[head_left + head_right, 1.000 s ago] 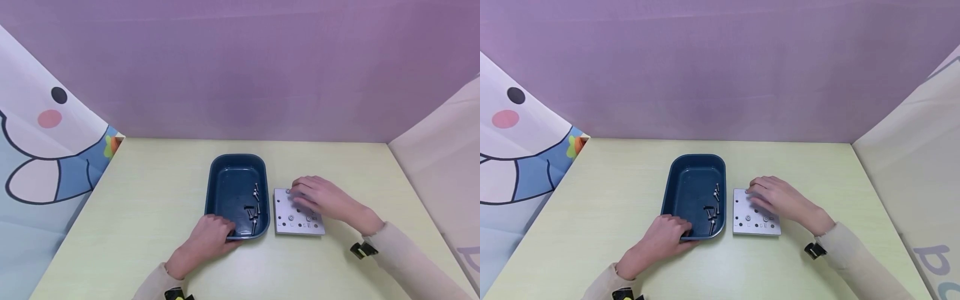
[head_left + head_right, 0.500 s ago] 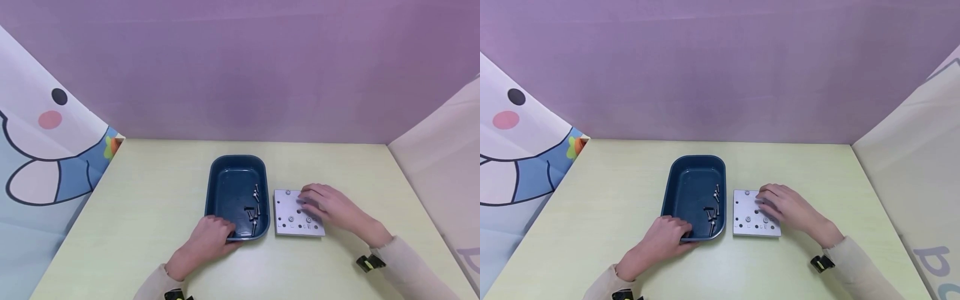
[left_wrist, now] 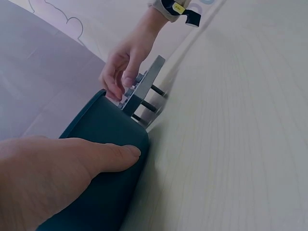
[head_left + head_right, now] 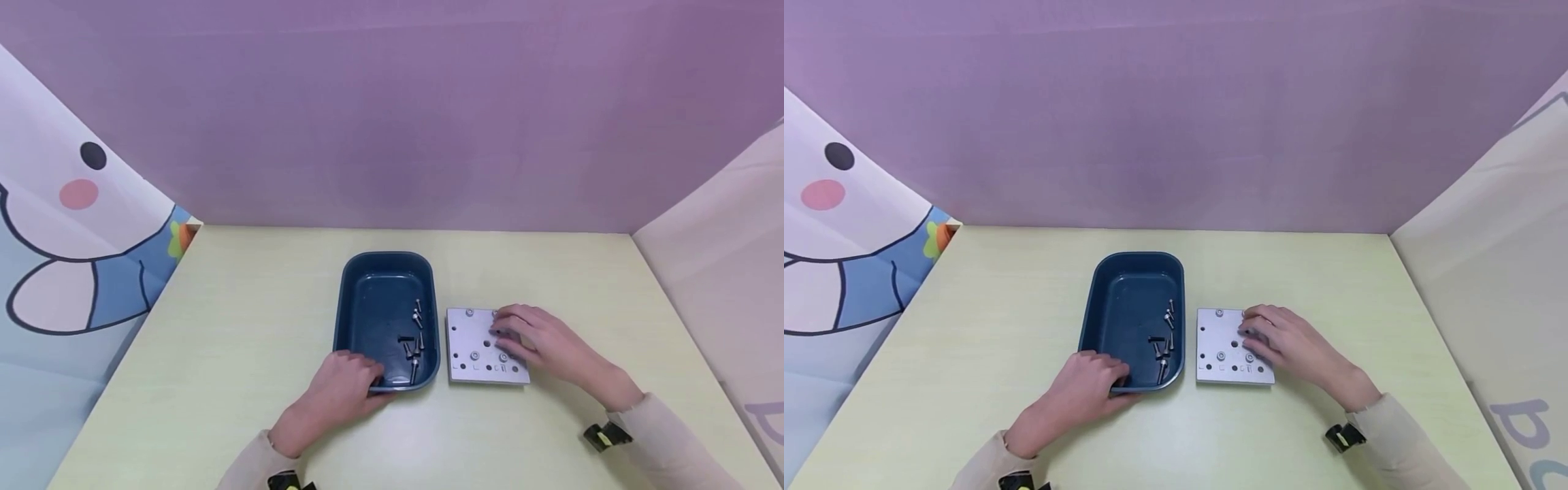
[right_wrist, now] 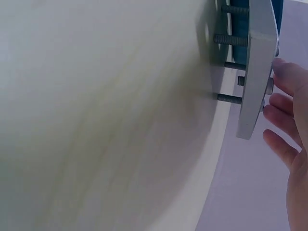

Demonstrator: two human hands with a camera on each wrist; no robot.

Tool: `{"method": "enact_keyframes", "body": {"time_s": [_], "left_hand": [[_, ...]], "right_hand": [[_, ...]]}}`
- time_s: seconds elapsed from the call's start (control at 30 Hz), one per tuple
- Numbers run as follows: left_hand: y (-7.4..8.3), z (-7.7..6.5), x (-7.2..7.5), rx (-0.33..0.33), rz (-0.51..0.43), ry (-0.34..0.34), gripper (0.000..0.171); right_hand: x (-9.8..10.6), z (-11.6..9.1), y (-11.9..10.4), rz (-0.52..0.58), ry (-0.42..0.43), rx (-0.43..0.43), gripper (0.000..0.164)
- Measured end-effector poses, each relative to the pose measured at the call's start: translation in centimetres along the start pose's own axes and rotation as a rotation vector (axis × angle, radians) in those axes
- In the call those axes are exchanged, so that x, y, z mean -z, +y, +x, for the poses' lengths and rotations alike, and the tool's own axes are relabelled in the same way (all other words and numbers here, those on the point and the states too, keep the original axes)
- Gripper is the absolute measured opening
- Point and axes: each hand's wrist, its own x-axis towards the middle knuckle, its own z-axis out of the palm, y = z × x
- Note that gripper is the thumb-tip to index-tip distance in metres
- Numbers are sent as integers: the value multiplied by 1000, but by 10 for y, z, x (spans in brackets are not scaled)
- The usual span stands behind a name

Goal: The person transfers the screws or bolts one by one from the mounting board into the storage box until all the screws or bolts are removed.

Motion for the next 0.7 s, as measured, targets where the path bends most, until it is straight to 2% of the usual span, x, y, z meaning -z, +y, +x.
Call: {"method": "enact_keyframes", "body": {"time_s": [0.27,0.7], "left_hand": [[0,-1,1,0,3,2,43],[0,-1,1,3,3,-7,43]], "right_hand": [[-3,-1,1,3,51,48,22],[-2,-12,2,-11,52,-8,34]]}}
